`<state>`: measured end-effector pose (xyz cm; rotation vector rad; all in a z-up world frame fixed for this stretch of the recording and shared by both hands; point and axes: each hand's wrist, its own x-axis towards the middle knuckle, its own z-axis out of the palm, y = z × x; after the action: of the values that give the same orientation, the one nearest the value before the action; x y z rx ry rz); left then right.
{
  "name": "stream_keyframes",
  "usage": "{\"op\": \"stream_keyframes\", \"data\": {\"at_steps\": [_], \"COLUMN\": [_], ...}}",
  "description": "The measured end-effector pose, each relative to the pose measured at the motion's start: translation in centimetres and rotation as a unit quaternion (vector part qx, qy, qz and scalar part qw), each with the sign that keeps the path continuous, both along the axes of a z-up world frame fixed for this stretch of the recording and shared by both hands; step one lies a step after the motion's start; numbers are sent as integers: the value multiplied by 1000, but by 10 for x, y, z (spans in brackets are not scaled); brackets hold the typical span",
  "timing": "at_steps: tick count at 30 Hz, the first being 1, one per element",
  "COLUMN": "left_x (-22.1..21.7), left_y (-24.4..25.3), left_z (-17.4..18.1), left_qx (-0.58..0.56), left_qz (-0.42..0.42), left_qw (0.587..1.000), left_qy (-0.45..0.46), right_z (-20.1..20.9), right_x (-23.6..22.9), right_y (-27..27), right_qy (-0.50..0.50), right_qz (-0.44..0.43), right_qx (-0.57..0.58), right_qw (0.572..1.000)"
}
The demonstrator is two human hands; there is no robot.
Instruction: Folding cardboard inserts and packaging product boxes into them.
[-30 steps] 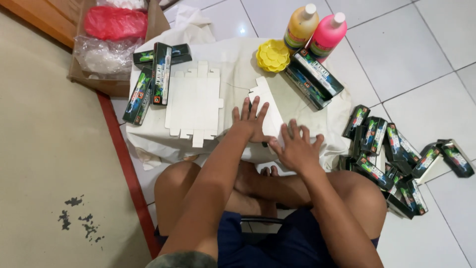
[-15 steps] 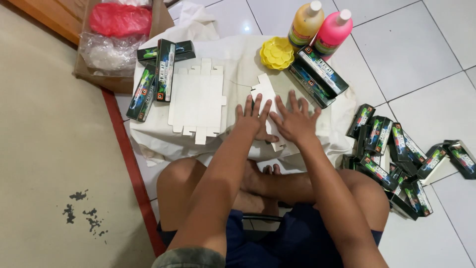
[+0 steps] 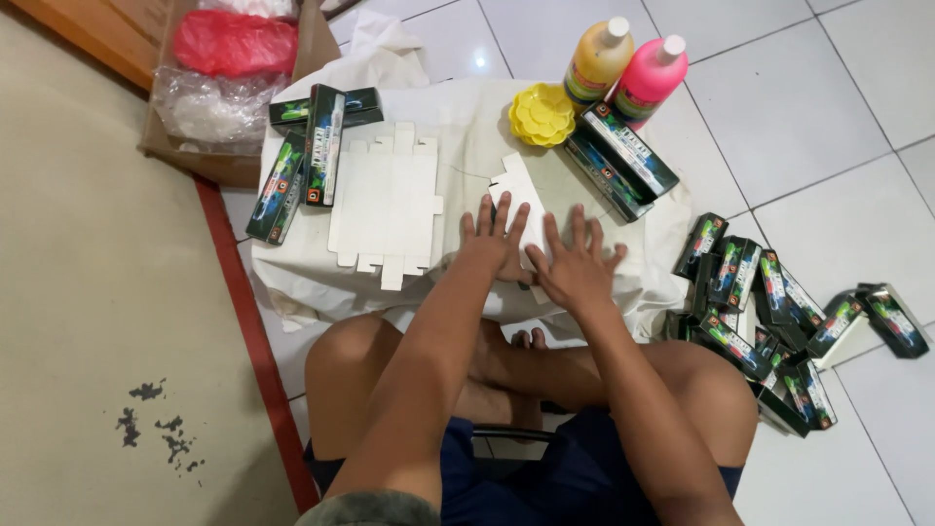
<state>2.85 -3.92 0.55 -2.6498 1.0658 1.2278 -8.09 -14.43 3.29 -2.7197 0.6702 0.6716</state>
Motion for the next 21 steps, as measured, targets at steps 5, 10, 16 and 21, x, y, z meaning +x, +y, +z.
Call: {"op": "stream_keyframes", "data": {"at_steps": [5,10,16,21], "left_x": [1,6,5,3], "left_y": [0,2,4,4], "left_z": [-7,-9,-7,7], "left_qx": [-5,-29,-32,-14], "left_qz": [15,31,32,16], "left_qw": [1000,999,998,1000], "left_qy": [7,30,35,23], "right_z": [-17,-1,10,7], "right_x": [16,-17,-37,-10], "right_y": [-6,-8,-4,-3], "right_qy": [-18,26,67,11], "right_qz": [6,28,42,23], "right_qx": [12,0,-10,4], "right_qw": [1000,999,997,1000]}}
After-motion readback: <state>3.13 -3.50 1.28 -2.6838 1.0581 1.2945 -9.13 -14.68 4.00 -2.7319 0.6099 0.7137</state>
